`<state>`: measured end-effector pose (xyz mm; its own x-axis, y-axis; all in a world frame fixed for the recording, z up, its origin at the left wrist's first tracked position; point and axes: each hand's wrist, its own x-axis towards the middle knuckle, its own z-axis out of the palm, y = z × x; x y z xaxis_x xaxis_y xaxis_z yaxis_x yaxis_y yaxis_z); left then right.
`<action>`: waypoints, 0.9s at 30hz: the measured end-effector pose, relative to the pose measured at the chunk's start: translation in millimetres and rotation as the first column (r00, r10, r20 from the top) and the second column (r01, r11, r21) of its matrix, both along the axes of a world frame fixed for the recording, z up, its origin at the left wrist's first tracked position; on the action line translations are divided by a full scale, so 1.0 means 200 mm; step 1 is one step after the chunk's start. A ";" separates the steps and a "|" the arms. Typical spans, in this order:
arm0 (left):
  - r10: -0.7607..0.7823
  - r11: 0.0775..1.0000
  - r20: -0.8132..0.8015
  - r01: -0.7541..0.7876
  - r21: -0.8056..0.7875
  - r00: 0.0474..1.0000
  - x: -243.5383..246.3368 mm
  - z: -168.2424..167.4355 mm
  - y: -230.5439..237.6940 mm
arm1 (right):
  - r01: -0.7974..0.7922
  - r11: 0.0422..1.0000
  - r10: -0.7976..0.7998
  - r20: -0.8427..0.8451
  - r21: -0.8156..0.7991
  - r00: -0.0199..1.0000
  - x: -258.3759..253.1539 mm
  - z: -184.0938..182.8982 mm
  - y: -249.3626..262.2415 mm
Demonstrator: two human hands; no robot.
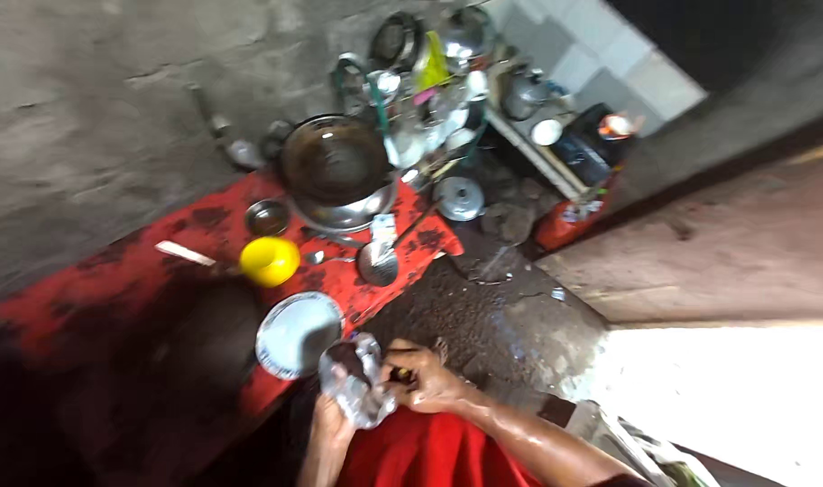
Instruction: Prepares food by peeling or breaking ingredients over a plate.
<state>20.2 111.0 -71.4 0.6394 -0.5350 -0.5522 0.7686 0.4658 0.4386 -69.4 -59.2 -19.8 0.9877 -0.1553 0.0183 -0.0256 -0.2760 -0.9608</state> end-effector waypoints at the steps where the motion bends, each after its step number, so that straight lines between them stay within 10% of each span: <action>1: 0.023 0.999 -0.007 -0.024 -0.021 1.000 -0.01 -0.02 0.03 | -0.020 1.000 0.020 0.012 0.000 1.000 0.03 -0.02 0.02; 6: 0.104 0.952 -0.033 -0.110 -0.287 0.994 0.02 -0.11 0.09 | -0.126 0.992 0.124 -0.079 -0.016 0.989 0.08 -0.14 0.08; 16: 0.221 0.975 0.106 -0.222 -0.006 0.969 0.25 -0.15 0.19 | 0.130 0.985 -0.151 -0.207 -0.112 0.967 0.17 -0.14 0.25; 22: 0.187 0.980 0.344 -0.197 -0.004 0.920 0.36 -0.17 0.27 | -0.297 0.907 -0.086 -0.822 -0.298 0.562 0.17 0.13 0.12; 27: 0.237 0.971 0.211 -0.235 -0.036 0.948 0.45 -0.17 0.35 | -0.021 0.922 -0.121 -0.339 -0.387 0.933 0.20 0.04 0.17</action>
